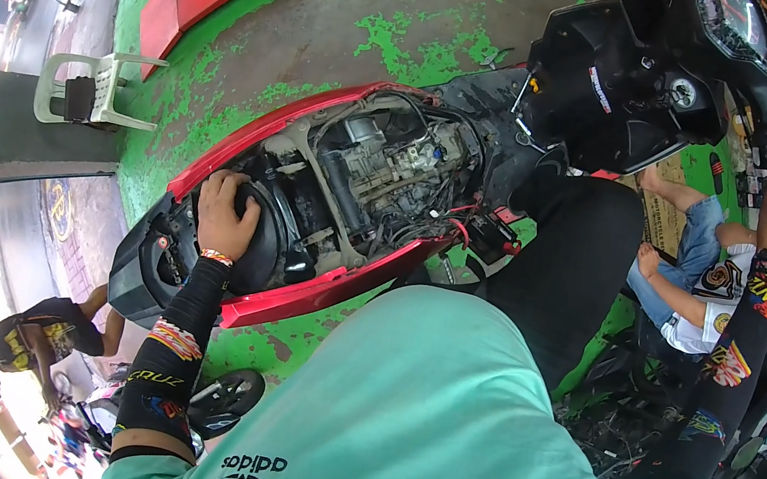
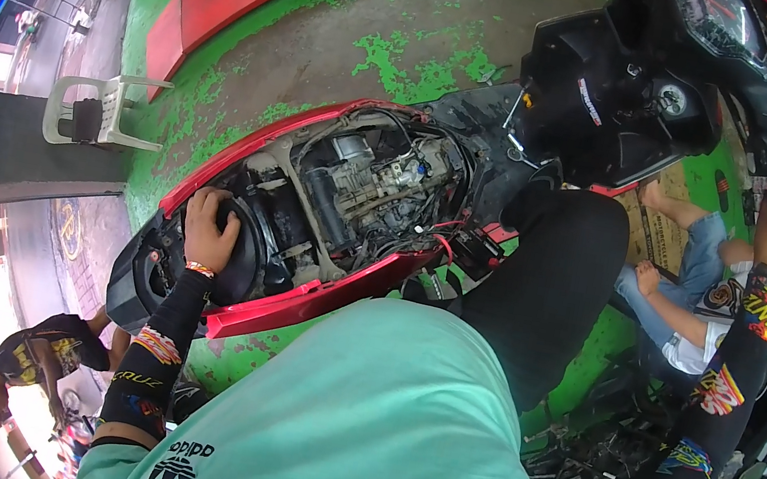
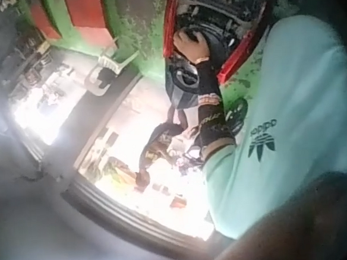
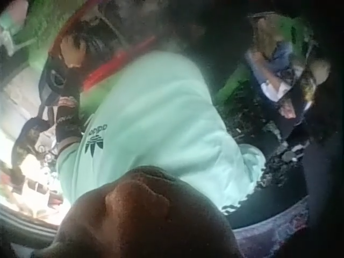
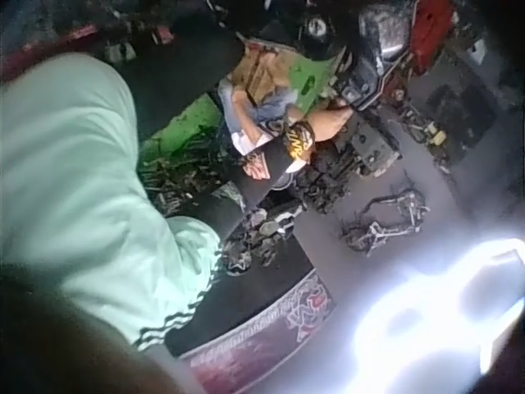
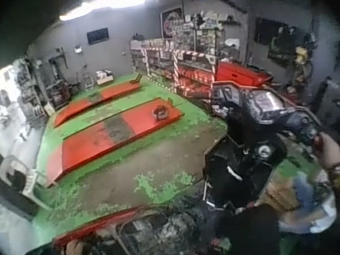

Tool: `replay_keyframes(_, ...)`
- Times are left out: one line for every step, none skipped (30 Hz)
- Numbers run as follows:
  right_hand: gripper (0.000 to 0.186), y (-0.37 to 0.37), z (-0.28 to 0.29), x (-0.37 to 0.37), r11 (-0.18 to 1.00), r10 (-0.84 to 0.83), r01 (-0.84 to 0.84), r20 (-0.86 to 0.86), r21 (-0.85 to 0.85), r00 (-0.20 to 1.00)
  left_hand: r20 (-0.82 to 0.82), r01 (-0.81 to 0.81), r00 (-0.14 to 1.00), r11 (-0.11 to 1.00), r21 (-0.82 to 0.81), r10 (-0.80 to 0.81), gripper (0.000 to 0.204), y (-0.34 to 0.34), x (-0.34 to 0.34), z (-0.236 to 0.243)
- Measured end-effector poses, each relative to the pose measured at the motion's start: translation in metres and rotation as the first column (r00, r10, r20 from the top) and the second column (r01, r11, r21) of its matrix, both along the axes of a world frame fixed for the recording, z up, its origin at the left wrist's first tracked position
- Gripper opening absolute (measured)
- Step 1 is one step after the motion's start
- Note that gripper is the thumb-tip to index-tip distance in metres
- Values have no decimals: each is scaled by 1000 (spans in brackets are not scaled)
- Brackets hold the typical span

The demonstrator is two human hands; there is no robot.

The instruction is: Repairing or inspecting the engine components of a motorcycle.

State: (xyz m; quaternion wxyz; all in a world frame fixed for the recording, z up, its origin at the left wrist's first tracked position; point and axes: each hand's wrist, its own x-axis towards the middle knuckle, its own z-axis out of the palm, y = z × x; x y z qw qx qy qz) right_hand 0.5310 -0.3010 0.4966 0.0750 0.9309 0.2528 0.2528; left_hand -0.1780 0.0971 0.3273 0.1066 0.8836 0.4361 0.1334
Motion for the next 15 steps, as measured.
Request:
replay_keyframes(62, -2, 6, 5, 990, 141, -141, -9, -10, 990, 13, 12, 1000, 1000, 4, -13, 31, 0, 0, 0)
replay_keyframes(64, -14, 11, 2, 944, 325, -314, 122, -99, 938, 14, -3, 1000, 1000, 2, 3, 31, -1, -1, -1)
replay_keyframes(64, -18, 16, 8, 959, 277, -269, 89, -91, 957, 18, -2, 1000, 1000, 17, 2, 30, -2, -1, -2)
replay_keyframes(66, -22, 20, 12, 963, 266, -269, -111, -12, 957, 28, 11, 1000, 1000, 29, -12, 30, -2, -2, -2)
replay_keyframes(69, -26, 24, 17, 980, 199, -189, -298, 62, 934, 27, -5, 1000, 1000, 30, 4, 30, -3, -3, -3)
replay_keyframes(54, -32, 25, 20, 962, 228, -122, -468, 246, 854, 28, -3, 1000, 999, 37, 2, 30, -3, -3, -4)
replay_keyframes(54, -32, 26, 26, 968, 210, -113, -475, 225, 854, 34, 7, 999, 999, 45, -9, 30, -4, -4, -4)
replay_keyframes(51, -31, 26, 32, 949, 209, 16, -667, 314, 715, 37, 9, 999, 998, 59, -11, 29, -5, -4, -5)
replay_keyframes(48, -29, 26, 36, 917, 229, 164, -816, 364, 531, 36, -5, 999, 998, 56, 3, 29, -5, -4, -6)
replay_keyframes(45, -29, 27, 40, 866, 223, 345, -896, 363, 384, 27, -8, 1000, 998, 59, 7, 29, -6, -5, -6)
replay_keyframes(45, -30, 29, 41, 875, 271, 310, -907, 371, 322, 32, 5, 999, 997, 71, -7, 29, -7, -5, -7)
replay_keyframes(39, -30, 30, 42, 889, 187, 337, -919, 309, 348, 35, 6, 999, 997, 82, -9, 28, -7, -6, -8)
replay_keyframes(34, -31, 31, 41, 899, 120, 351, -919, 262, 377, 26, -5, 1000, 997, 77, 3, 28, -7, -6, -8)
replay_keyframes(26, -31, 31, 39, 903, 182, 303, -909, 306, 375, 30, 0, 1000, 996, 84, -2, 28, -6, -6, -9)
replay_keyframes(26, -31, 30, 36, 897, 150, 335, -911, 289, 384, 43, 17, 999, 995, 96, -21, 28, -6, -6, -9)
